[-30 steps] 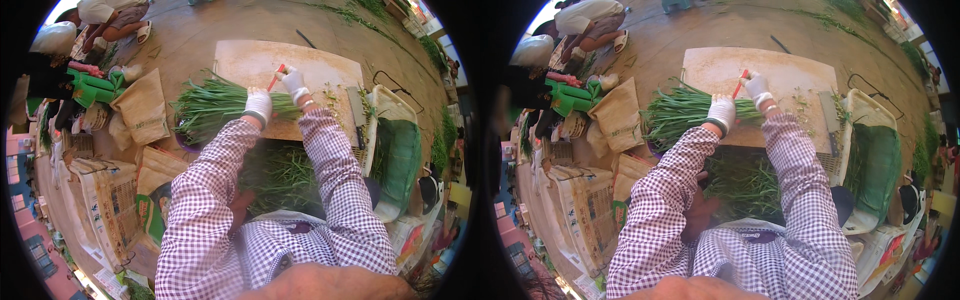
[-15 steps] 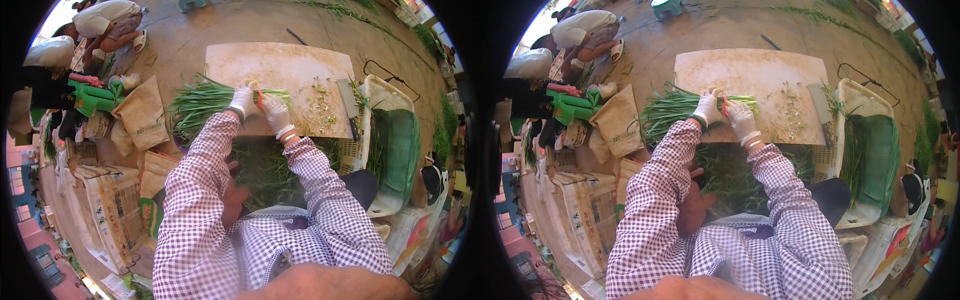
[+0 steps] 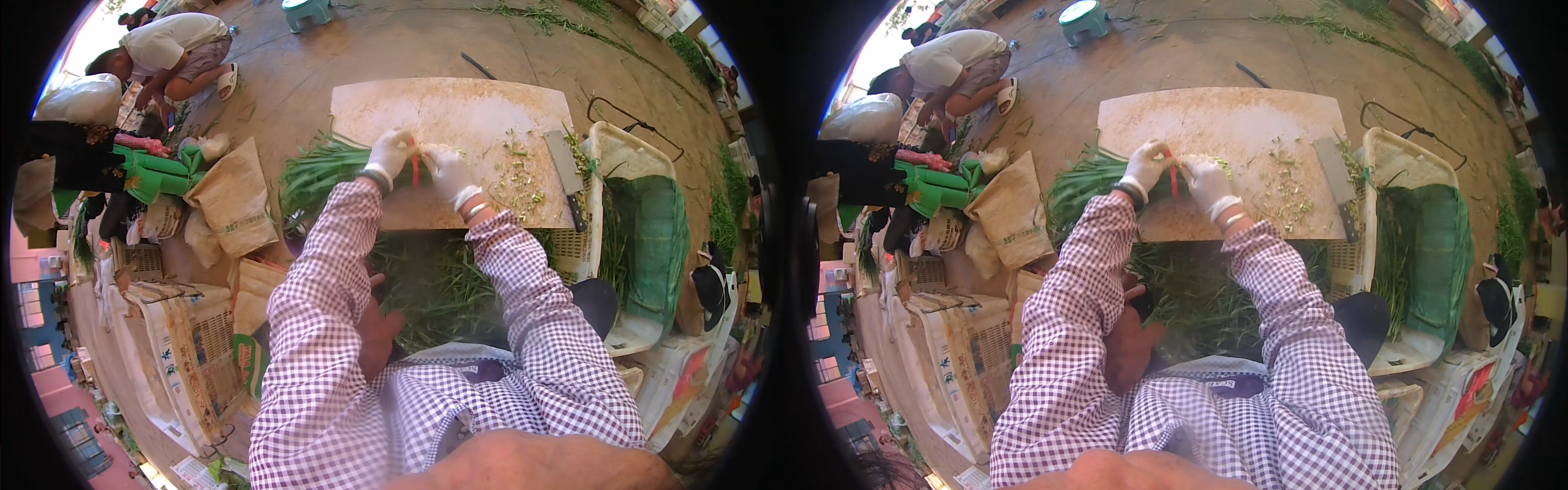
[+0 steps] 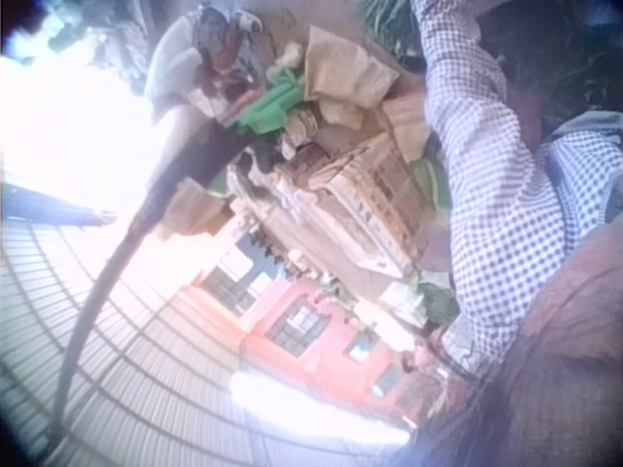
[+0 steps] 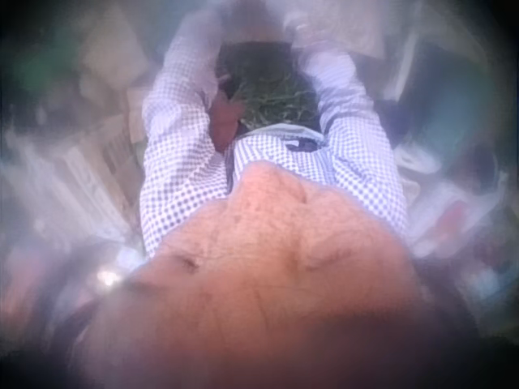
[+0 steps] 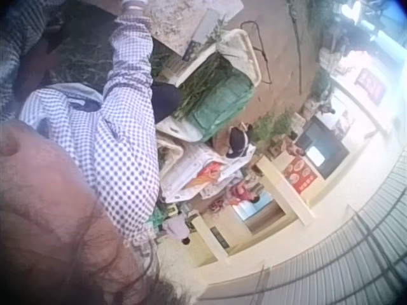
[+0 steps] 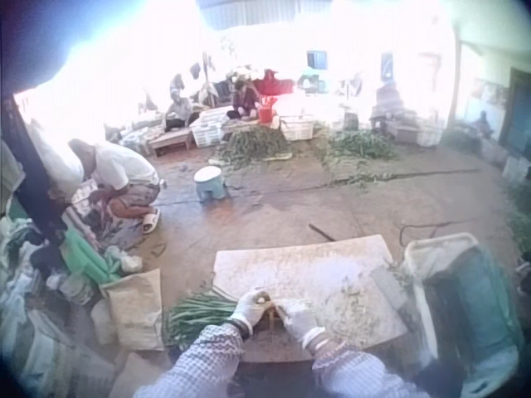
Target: The person bundles chives by hand, secures them with a red tie, and uses a large knife to trim the ends on a wooden board before placing the bundles into a plastic crate.
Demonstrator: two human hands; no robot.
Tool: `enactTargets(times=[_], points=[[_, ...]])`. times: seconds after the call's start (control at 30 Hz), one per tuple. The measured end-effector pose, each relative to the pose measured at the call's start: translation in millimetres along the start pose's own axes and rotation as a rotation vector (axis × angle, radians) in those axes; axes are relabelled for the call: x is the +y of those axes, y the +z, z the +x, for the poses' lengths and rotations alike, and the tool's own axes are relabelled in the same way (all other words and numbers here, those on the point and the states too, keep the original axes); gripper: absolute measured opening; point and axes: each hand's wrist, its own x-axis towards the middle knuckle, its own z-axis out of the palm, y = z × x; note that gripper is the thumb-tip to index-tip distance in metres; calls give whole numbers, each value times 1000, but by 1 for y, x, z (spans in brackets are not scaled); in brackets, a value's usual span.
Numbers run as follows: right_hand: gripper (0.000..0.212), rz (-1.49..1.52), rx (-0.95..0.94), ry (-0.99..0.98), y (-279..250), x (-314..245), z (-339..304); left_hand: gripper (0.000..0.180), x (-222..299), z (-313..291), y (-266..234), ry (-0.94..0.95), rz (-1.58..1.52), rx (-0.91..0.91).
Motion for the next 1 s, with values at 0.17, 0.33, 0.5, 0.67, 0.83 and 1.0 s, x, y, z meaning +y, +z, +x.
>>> enactTargets(times=[0.17,0.33,0.5,0.67,0.83,1.0], points=[[20,44,-54,-13,5,15,48,21,-41,54,25,-235,49,-44],[17,-69,17,-166,16,35,55,22,-41,65,32,-280,202,-118],[7,-388,56,-445,-3,14,53,16,2,51,15,-546,-66,-272],[5,-464,80,-543,1,-14,32,17,-29,38,26,-389,-127,-92],[4,-551,11,-749,-8,-31,28,28,-47,56,19,-305,36,-361],[11,-704,-63,-811,-11,-54,25,29,3,81,5,-123,404,-766]])
